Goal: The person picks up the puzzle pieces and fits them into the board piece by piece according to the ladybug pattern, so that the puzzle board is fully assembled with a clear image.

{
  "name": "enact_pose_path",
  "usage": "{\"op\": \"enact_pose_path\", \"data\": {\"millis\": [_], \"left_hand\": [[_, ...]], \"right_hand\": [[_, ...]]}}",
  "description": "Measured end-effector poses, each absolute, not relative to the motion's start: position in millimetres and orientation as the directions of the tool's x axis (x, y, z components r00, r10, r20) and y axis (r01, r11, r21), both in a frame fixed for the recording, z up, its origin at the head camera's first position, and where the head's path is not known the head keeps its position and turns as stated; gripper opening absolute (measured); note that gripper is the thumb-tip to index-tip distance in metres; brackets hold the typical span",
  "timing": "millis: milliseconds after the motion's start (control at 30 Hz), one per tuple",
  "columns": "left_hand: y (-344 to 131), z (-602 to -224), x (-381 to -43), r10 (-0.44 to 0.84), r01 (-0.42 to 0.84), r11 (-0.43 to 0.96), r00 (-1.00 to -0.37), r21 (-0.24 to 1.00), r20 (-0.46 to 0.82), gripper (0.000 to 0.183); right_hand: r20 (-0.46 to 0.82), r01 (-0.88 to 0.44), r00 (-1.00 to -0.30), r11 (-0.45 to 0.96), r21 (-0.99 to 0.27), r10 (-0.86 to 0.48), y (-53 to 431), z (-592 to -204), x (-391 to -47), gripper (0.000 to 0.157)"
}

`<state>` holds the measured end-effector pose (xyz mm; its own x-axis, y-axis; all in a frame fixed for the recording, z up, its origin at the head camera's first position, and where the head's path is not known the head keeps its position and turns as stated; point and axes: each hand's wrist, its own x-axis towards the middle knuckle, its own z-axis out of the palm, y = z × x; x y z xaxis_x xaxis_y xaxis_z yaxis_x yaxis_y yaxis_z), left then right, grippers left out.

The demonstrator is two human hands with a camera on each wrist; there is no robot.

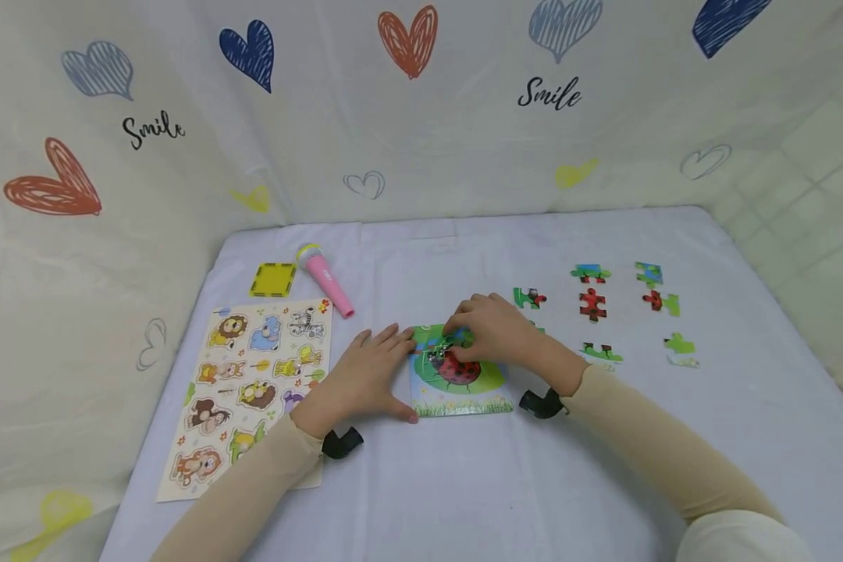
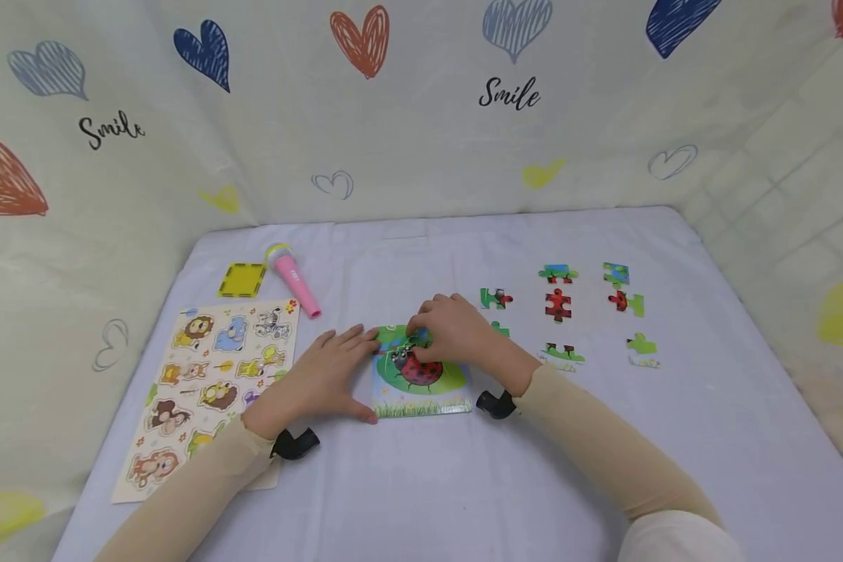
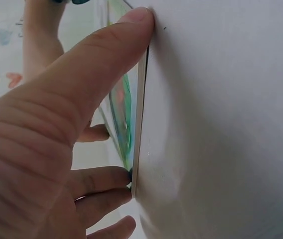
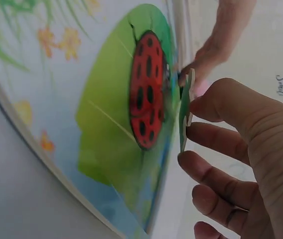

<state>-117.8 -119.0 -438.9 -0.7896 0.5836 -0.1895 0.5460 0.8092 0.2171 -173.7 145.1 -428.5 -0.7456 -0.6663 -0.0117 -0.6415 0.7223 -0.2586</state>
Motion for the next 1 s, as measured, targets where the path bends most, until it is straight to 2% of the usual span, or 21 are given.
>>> {"op": "enact_pose_path", "data": {"millis": [433, 600, 733, 1000], "left_hand": [[-121.9, -443.1, -119.6, 0.605, 0.557, 0.789, -0.779, 0.261, -0.166, 0.116], [-122.2, -442.1, -119.8, 0.601, 0.555, 0.792, -0.78, 0.254, -0.173, 0.117], [-122.4, -441.6, -119.8, 0.602, 0.556, 0.792, -0.779, 0.253, -0.174, 0.117], [-122.8, -441.8, -120.4, 0.609, 0.552, 0.784, -0.774, 0.283, -0.176, 0.115]], "right_hand": [[0.059, -0.671, -0.728, 0.693, -0.264, -0.683, 139.7, -447.4, -172.9, 0.027], [0.095, -0.714, -0.692, 0.658, -0.239, -0.716, 138.9, -447.9, -173.8, 0.025], [0.098, -0.743, -0.663, 0.636, -0.21, -0.742, 137.9, -445.8, -175.3, 0.025], [0.086, -0.745, -0.655, 0.623, -0.239, -0.751, 135.9, -443.4, -177.8, 0.031]]}}
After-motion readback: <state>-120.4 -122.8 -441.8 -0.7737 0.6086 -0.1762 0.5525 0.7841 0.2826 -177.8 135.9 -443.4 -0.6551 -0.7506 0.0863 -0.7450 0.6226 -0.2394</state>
